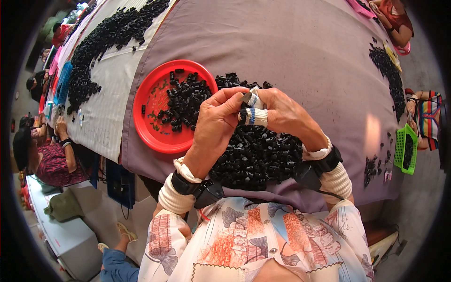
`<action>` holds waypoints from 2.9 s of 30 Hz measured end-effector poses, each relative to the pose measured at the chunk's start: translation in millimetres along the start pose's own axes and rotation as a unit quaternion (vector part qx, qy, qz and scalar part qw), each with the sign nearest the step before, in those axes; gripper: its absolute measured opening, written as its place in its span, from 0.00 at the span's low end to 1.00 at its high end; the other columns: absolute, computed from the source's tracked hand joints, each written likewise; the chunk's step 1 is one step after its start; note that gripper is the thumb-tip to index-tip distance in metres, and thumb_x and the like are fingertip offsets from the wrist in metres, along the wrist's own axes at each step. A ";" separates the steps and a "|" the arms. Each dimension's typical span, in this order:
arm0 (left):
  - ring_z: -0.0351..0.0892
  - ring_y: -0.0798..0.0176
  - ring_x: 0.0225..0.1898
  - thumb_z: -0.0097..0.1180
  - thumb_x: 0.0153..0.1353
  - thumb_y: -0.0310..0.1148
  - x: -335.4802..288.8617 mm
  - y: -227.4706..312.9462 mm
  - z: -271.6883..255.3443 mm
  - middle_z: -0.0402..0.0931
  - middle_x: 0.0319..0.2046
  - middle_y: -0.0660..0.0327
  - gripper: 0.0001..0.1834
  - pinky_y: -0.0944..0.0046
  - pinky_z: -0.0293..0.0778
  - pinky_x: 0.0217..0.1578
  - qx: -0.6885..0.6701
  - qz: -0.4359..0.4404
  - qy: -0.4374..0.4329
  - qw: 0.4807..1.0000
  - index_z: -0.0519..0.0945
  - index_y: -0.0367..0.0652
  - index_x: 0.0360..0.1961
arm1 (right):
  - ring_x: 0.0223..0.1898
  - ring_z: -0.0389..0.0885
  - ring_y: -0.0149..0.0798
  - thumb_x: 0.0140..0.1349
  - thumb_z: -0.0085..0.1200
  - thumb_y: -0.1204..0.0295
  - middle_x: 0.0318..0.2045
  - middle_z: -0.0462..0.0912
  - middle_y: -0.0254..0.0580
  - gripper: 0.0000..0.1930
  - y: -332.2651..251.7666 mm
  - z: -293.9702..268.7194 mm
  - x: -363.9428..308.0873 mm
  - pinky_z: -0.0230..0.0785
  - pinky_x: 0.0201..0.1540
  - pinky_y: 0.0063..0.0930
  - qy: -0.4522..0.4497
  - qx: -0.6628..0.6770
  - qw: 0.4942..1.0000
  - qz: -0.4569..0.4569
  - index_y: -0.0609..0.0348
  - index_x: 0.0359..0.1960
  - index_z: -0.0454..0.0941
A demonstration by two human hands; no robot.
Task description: The person picks up black plastic components from a pile, scrapes each one with a small blade, and places the finished pieces onto a red tray.
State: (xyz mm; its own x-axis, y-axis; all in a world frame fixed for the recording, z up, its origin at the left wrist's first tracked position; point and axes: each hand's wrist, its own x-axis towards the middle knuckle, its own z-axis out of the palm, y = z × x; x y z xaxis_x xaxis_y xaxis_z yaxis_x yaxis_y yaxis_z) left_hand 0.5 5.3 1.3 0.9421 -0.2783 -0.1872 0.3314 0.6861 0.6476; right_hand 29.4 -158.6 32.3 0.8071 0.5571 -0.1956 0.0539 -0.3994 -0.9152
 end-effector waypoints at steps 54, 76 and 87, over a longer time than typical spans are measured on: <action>0.77 0.66 0.38 0.46 0.63 0.31 1.1 -7.3 -8.0 0.77 0.36 0.58 0.13 0.65 0.74 0.42 -0.115 -0.023 -0.060 0.991 0.72 0.36 0.47 | 0.13 0.65 0.22 0.50 0.58 0.60 0.12 0.68 0.27 0.15 7.7 -4.4 -0.4 0.57 0.13 0.19 0.011 0.002 1.000 0.000 0.58 0.23 0.70; 0.76 0.70 0.37 0.48 0.62 0.28 -2.7 -4.8 0.5 0.77 0.35 0.60 0.10 0.69 0.72 0.41 -0.046 -0.006 -0.008 0.999 0.74 0.35 0.43 | 0.18 0.69 0.33 0.44 0.63 0.60 0.14 0.72 0.40 0.18 7.0 -3.1 -1.2 0.61 0.22 0.31 0.032 -0.012 0.999 0.002 0.64 0.22 0.73; 0.73 0.76 0.32 0.52 0.60 0.26 -1.3 -4.7 0.1 0.76 0.33 0.63 0.09 0.76 0.70 0.35 0.019 0.022 0.007 1.000 0.75 0.35 0.41 | 0.17 0.68 0.33 0.46 0.60 0.64 0.12 0.69 0.39 0.16 7.4 -3.1 0.1 0.59 0.21 0.33 0.008 -0.017 1.000 -0.025 0.65 0.21 0.71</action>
State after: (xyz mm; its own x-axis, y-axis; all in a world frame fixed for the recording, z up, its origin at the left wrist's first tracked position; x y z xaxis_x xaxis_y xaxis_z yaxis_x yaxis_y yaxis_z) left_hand -2.2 2.3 -1.4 0.9562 -0.2397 -0.1682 0.2884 0.6711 0.6829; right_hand 31.7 -163.8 26.6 0.8122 0.5654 -0.1436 0.1142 -0.3954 -0.9114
